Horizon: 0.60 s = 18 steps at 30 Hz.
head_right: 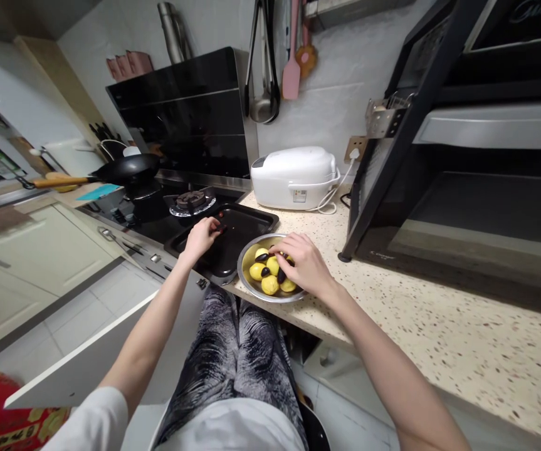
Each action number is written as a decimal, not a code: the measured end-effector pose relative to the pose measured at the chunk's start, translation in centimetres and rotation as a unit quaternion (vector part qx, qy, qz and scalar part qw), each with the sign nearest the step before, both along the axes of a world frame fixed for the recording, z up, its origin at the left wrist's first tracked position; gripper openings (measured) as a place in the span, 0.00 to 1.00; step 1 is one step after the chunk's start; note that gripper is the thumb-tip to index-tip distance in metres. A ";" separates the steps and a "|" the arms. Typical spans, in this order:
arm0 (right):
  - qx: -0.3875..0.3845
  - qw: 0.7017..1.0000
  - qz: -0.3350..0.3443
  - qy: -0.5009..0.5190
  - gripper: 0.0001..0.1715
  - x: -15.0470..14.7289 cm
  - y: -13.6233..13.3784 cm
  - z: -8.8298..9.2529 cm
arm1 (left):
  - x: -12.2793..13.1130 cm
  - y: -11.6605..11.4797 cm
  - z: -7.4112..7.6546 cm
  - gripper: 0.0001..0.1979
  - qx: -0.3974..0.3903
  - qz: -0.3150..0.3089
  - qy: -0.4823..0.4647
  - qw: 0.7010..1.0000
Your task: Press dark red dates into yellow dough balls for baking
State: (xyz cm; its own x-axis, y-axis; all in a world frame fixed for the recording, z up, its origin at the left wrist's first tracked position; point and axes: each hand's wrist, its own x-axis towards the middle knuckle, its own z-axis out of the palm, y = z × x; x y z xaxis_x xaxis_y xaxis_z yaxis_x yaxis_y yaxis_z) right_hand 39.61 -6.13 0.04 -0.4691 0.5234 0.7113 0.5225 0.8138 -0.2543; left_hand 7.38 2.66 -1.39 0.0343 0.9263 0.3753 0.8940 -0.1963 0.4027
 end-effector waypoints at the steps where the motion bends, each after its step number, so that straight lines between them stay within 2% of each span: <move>1: -0.001 1.000 0.001 0.001 0.11 0.0 0.0 0.0 | -0.3 1.1 0.1 0.13 0.001 -0.003 0.001 1.000; 4: -0.004 1.000 0.005 0.002 0.10 0.0 0.0 0.0 | -0.9 3.8 0.0 0.15 -0.003 -0.019 0.003 1.000; 6: -0.007 1.000 0.005 0.001 0.10 0.0 0.0 0.0 | -1.1 5.0 -0.3 0.13 -0.010 -0.031 0.005 0.999; 12: -0.017 1.000 0.000 -0.006 0.11 -0.1 0.0 -0.2 | -1.6 6.4 -1.9 0.04 -0.033 -0.072 0.028 0.996; 15: -0.019 1.000 -0.001 -0.010 0.11 -0.2 0.0 -0.3 | -1.5 7.0 -2.4 0.07 -0.049 -0.088 0.051 0.994; 18: -0.022 1.000 -0.002 -0.006 0.11 -0.2 0.0 -0.3 | -1.4 7.9 -2.6 0.12 -0.059 -0.078 0.072 0.993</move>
